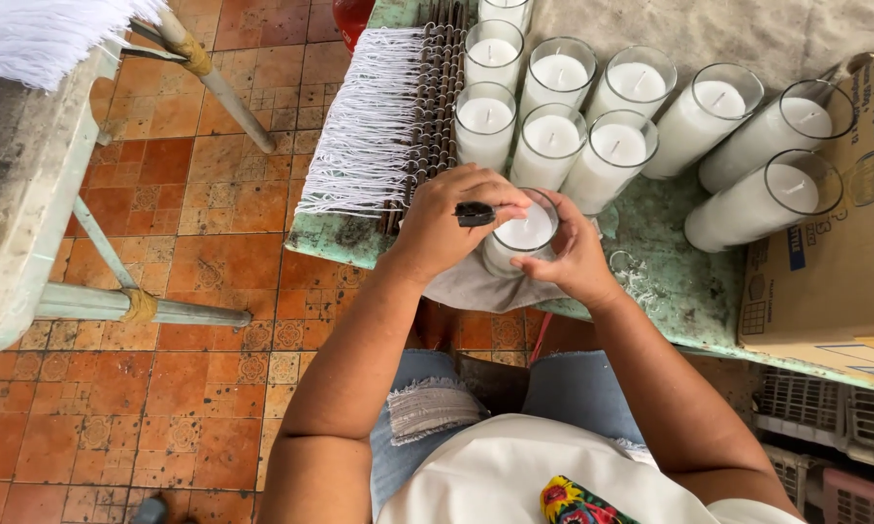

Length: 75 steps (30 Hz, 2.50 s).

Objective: Cleaning the exterior and edges of glass candle jars using a cloth and a scraping tool

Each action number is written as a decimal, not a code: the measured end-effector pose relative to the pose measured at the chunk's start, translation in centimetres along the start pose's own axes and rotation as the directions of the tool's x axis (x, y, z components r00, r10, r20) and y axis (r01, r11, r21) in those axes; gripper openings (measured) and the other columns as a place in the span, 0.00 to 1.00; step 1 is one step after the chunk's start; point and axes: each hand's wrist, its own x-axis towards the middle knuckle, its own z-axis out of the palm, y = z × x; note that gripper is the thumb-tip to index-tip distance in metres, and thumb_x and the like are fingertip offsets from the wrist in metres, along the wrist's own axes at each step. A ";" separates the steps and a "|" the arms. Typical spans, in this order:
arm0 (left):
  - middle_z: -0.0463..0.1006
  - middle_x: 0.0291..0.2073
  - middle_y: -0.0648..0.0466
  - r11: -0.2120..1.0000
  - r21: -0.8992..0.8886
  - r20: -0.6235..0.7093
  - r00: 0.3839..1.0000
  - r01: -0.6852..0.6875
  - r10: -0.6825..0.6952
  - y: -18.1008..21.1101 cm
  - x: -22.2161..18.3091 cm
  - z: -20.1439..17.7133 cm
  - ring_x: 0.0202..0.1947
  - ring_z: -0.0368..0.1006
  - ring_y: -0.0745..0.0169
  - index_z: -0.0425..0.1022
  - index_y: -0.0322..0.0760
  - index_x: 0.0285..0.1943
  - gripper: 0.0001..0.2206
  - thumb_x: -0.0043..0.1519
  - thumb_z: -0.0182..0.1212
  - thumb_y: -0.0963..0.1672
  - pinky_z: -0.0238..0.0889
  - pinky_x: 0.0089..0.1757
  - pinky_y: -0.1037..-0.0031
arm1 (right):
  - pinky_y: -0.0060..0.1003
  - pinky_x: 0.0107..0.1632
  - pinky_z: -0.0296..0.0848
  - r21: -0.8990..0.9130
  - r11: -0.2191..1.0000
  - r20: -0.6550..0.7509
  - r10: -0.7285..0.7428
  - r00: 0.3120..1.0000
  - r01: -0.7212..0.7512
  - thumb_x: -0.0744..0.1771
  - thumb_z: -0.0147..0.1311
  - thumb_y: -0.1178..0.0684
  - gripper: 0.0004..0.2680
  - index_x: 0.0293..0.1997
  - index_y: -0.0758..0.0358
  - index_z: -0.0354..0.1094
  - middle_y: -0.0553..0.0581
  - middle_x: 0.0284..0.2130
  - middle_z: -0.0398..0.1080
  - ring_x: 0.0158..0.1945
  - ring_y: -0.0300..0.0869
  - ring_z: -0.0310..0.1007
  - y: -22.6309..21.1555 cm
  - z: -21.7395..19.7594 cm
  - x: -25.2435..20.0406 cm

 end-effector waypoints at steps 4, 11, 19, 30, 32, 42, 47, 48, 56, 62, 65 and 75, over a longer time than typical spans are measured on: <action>0.81 0.31 0.60 0.966 -0.242 -0.014 0.995 0.089 -0.095 -0.4 -0.2 0.3 0.32 0.76 0.61 0.81 0.48 0.39 0.03 0.65 0.65 0.46 0.71 0.43 0.71 | 0.42 0.65 0.66 0.022 1.000 0.004 -0.013 1.000 0.013 0.53 0.77 0.60 0.36 0.66 0.75 0.59 0.66 0.57 0.68 0.61 0.43 0.65 -0.3 0.3 0.0; 0.82 0.29 0.58 0.847 -0.482 -0.056 0.957 0.222 -0.283 -1.9 -1.4 -2.2 0.33 0.76 0.73 0.83 0.40 0.43 0.05 0.67 0.63 0.44 0.71 0.43 0.78 | 0.42 0.67 0.63 0.010 0.999 -0.004 -0.047 0.999 0.047 0.55 0.75 0.59 0.34 0.67 0.74 0.58 0.68 0.61 0.66 0.65 0.47 0.64 -2.3 1.2 -0.1; 0.74 0.20 0.57 0.777 -0.575 0.050 0.959 0.255 -0.278 0.8 -4.0 -4.9 0.23 0.63 0.74 0.82 0.36 0.42 0.05 0.66 0.63 0.43 0.63 0.33 0.83 | 0.43 0.61 0.64 -0.180 0.927 -0.125 -0.352 0.927 0.328 0.57 0.74 0.51 0.30 0.61 0.77 0.62 0.65 0.53 0.63 0.58 0.52 0.63 -4.3 0.4 -3.7; 0.81 0.31 0.50 0.633 -0.696 0.121 0.924 0.339 -0.362 2.6 -8.0 -4.1 0.34 0.75 0.64 0.82 0.34 0.41 0.06 0.66 0.62 0.43 0.69 0.43 0.73 | 0.35 0.30 0.75 -0.469 0.871 0.115 -0.107 0.988 0.149 0.59 0.72 0.53 0.05 0.28 0.58 0.79 0.53 0.21 0.77 0.23 0.46 0.77 -7.1 2.0 -9.6; 0.82 0.41 0.45 0.757 -0.518 -0.077 0.859 0.398 -0.505 -0.2 -9.0 -5.6 0.46 0.78 0.55 0.79 0.32 0.41 0.15 0.71 0.52 0.47 0.66 0.53 0.69 | 0.38 0.27 0.74 -0.482 0.876 0.159 0.080 0.984 0.007 0.62 0.67 0.51 0.05 0.26 0.57 0.77 0.54 0.17 0.76 0.21 0.48 0.77 -6.3 1.7 -10.7; 0.72 0.48 0.47 0.563 0.524 -0.016 0.669 0.638 -0.743 -14.0 -9.5 -2.0 0.54 0.70 0.37 0.66 0.45 0.62 0.12 0.70 0.52 0.47 0.67 0.51 0.40 | 0.45 0.49 0.75 -0.555 0.817 0.015 -0.180 0.984 0.158 0.61 0.69 0.58 0.20 0.57 0.65 0.69 0.61 0.46 0.70 0.45 0.52 0.75 -3.7 0.9 -8.9; 0.68 0.47 0.56 0.551 0.609 -0.095 0.742 0.571 -0.663 -13.0 -8.5 -1.7 0.55 0.64 0.47 0.76 0.50 0.54 0.14 0.62 0.66 0.51 0.61 0.54 0.43 | 0.51 0.70 0.56 -0.291 0.956 -0.125 -0.068 0.990 0.029 0.58 0.72 0.64 0.36 0.70 0.78 0.48 0.70 0.60 0.58 0.68 0.56 0.58 -2.8 2.7 -3.9; 0.68 0.47 0.56 0.545 0.610 -0.105 0.740 0.575 -0.664 -12.0 -9.1 -1.7 0.55 0.64 0.47 0.76 0.50 0.54 0.14 0.62 0.66 0.51 0.61 0.54 0.43 | 0.51 0.70 0.56 -0.287 0.957 -0.116 -0.070 0.991 0.034 0.58 0.72 0.64 0.36 0.70 0.78 0.48 0.70 0.60 0.58 0.68 0.56 0.58 -2.2 2.6 -3.2; 0.77 0.38 0.56 0.362 0.534 -0.188 0.524 0.764 -0.831 -6.1 -16.1 0.6 0.44 0.79 0.49 0.78 0.49 0.43 0.16 0.61 0.60 0.58 0.72 0.45 0.57 | 0.52 0.69 0.58 -0.312 0.946 -0.146 -0.138 0.980 0.087 0.51 0.83 0.55 0.39 0.63 0.73 0.56 0.69 0.53 0.65 0.62 0.55 0.65 2.0 2.8 -0.7; 0.75 0.32 0.60 0.467 0.463 -0.429 0.652 0.753 -0.625 -7.3 -18.3 4.7 0.38 0.79 0.56 0.77 0.52 0.38 0.15 0.50 0.72 0.55 0.72 0.41 0.65 | 0.59 0.69 0.59 -0.103 0.985 0.018 -0.136 0.991 0.137 0.48 0.75 0.59 0.39 0.63 0.74 0.53 0.75 0.52 0.67 0.61 0.60 0.68 0.9 -2.3 -6.5; 0.72 0.29 0.65 0.524 0.400 -0.435 0.659 0.752 -0.614 -7.1 -18.2 4.7 0.33 0.78 0.61 0.75 0.55 0.37 0.13 0.52 0.70 0.56 0.70 0.38 0.66 | 0.67 0.69 0.59 0.116 0.987 0.134 -0.123 0.983 0.108 0.41 0.74 0.60 0.45 0.62 0.78 0.52 0.81 0.51 0.67 0.62 0.68 0.68 -0.2 -2.2 -9.0; 0.61 0.30 0.62 0.493 -0.742 0.339 0.888 0.455 -0.310 4.5 -14.2 -5.5 0.37 0.59 0.67 0.63 0.46 0.32 0.15 0.64 0.61 0.52 0.53 0.45 0.73 | 0.59 0.62 0.73 0.276 0.951 0.229 0.076 0.970 -0.140 0.54 0.74 0.45 0.33 0.62 0.67 0.59 0.72 0.53 0.72 0.59 0.63 0.75 -6.6 -5.3 -14.4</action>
